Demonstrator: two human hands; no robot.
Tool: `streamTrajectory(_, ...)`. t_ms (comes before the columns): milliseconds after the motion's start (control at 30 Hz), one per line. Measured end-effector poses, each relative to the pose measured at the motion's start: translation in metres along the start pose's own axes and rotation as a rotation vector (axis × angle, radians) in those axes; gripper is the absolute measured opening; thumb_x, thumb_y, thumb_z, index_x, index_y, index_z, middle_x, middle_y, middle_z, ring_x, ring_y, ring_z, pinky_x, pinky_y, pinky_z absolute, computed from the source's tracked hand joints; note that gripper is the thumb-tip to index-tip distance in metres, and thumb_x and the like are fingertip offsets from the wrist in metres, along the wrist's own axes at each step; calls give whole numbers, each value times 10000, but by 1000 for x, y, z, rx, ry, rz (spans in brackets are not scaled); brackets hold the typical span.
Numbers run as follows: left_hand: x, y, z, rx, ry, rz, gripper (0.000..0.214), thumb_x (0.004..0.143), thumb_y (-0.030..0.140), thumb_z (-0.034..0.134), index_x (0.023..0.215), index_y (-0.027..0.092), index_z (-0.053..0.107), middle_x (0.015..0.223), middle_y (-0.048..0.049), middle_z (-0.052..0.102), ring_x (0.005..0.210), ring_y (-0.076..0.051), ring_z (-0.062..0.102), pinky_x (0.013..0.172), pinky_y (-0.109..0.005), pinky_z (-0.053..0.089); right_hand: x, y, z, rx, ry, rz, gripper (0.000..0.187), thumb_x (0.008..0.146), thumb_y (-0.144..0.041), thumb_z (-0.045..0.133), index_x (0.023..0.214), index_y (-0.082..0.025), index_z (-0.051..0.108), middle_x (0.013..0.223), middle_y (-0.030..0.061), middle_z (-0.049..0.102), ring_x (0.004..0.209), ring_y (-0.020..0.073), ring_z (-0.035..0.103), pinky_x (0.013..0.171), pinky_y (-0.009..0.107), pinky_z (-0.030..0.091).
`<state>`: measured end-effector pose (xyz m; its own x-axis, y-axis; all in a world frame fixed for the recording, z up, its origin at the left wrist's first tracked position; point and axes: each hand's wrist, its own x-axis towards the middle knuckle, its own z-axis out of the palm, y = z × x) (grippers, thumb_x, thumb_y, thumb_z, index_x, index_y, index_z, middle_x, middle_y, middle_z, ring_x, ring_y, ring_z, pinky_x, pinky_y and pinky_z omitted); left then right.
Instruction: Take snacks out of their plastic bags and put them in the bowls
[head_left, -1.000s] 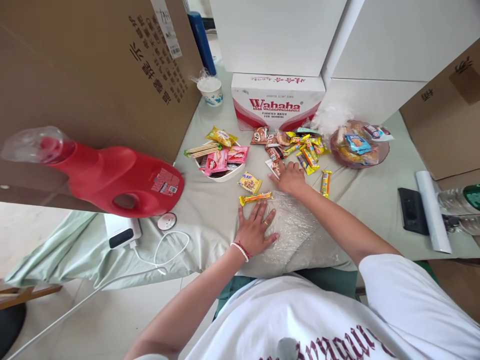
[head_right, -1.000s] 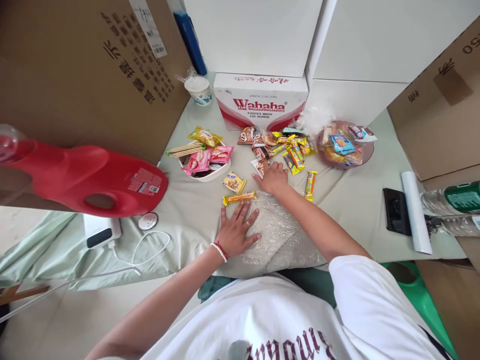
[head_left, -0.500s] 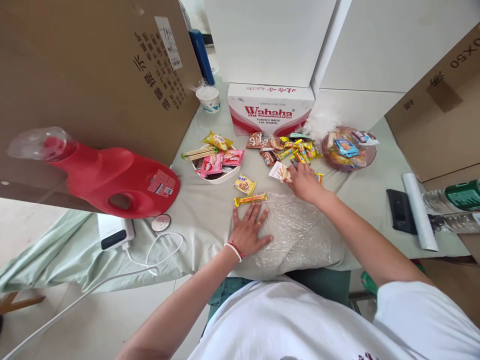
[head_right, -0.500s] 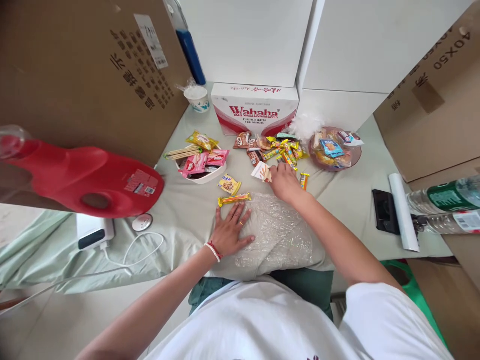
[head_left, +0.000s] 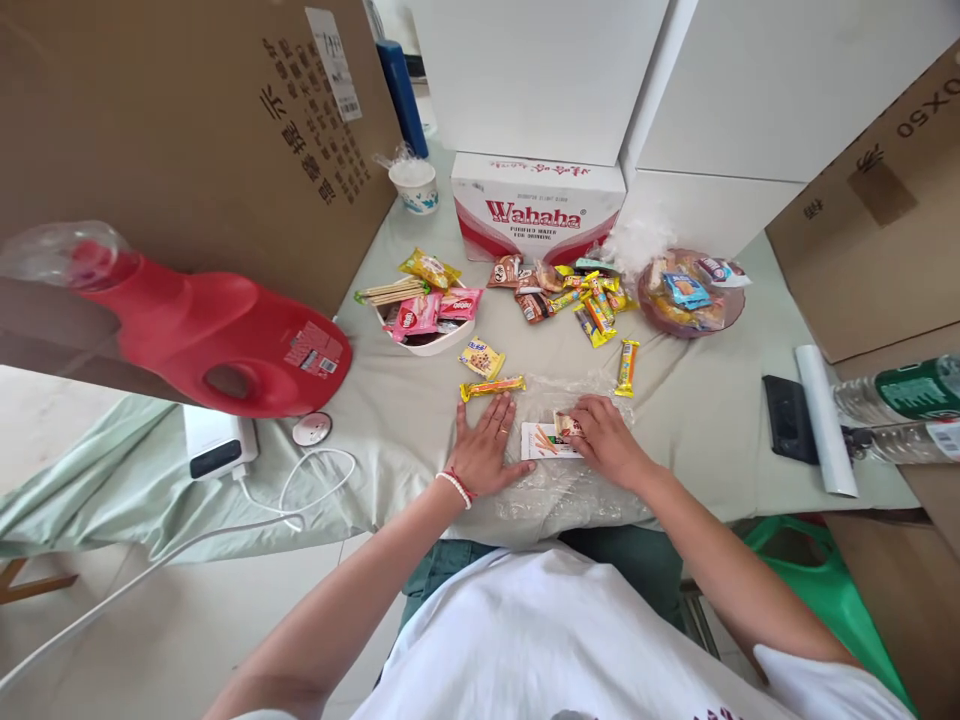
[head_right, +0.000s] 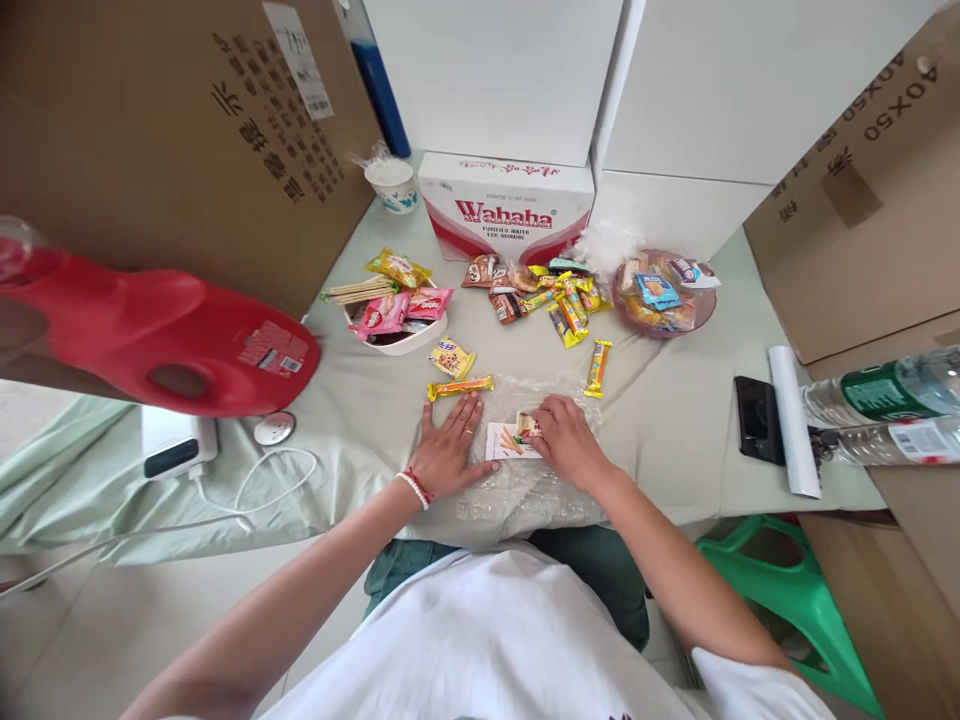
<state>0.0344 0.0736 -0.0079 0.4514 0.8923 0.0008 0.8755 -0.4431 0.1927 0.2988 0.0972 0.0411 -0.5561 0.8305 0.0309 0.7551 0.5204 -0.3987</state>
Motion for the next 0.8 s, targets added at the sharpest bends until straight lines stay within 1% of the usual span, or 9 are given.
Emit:
streamTrajectory(67, 0, 0, -1, 8, 12, 3, 1039, 904, 811, 429, 1653, 116, 242, 1710, -226, 212, 1598, -396, 209, 1237, -721, -67, 0, -10, 8, -80, 47, 15, 379, 1027, -318, 536, 1362, -161, 621, 1336, 188, 599, 1350, 338, 458, 1154, 552, 377)
streamTrajectory(167, 0, 0, 0, 25, 30, 1, 1033, 900, 800, 455, 1652, 122, 252, 1704, -230, 235, 1599, -403, 202, 1243, -714, -46, 0, -22, 22, -216, 4, -82, 474, 1019, -357, 570, 1445, -150, 567, 1371, 204, 601, 1408, 359, 430, 1233, 632, 234)
streamTrajectory(267, 0, 1, 1, 22, 36, 6, 1028, 899, 792, 466, 1651, 123, 258, 1699, -236, 245, 1595, -403, 217, 1243, -709, -55, -4, -19, 29, -300, -30, -145, 521, 1025, -364, 568, 1491, -137, 528, 1367, 205, 611, 1416, 349, 437, 1254, 644, 191)
streamTrajectory(467, 0, -2, -3, -22, 22, 25, 1026, 903, 773, 482, 1660, 128, 227, 1708, -241, 208, 1593, -402, 225, 1243, -709, -56, -10, 7, 15, -264, -73, -198, 502, 1050, -380, 517, 1509, -176, 525, 1350, 178, 629, 1431, 336, 429, 1253, 676, 169)
streamTrajectory(533, -3, -5, -5, -46, 41, 57, 911, 950, 704, 470, 1659, 177, 250, 1719, -212, 197, 1597, -380, 226, 1243, -706, -66, -13, 11, 6, -213, -83, -207, 557, 1048, -425, 512, 1546, -178, 479, 1420, 183, 588, 1455, 340, 402, 1252, 687, 160)
streamTrajectory(600, -5, -9, -7, -64, 85, 81, 705, 1010, 577, 448, 1634, 271, 330, 1722, -151, 239, 1601, -350, 230, 1244, -699, -81, -23, 13, -4, -141, -60, -203, 635, 1038, -482, 512, 1584, -173, 417, 1510, 198, 511, 1475, 348, 371, 1244, 683, 202)
streamTrajectory(667, -8, -13, -8, -80, 119, 79, 556, 1042, 453, 419, 1588, 347, 415, 1697, -97, 334, 1594, -327, 261, 1244, -701, -86, -42, 14, -11, -54, -21, -190, 653, 1028, -504, 517, 1582, -175, 412, 1520, 208, 488, 1437, 345, 411, 1204, 637, 332)
streamTrajectory(733, -9, -17, -7, -96, 122, 49, 509, 1053, 376, 387, 1556, 361, 462, 1646, -81, 438, 1569, -314, 326, 1244, -713, -60, -68, 15, -13, 13, -4, -194, 616, 1011, -514, 545, 1525, -180, 481, 1432, 205, 548, 1335, 336, 498, 1120, 578, 459)
streamTrajectory(800, -10, -20, -6, -104, 117, 7, 510, 1051, 341, 367, 1549, 326, 476, 1626, -99, 466, 1554, -311, 359, 1248, -720, -3, -93, 17, -7, 30, -13, -216, 565, 989, -526, 585, 1442, -190, 562, 1357, 192, 594, 1269, 332, 545, 1068, 559, 507)
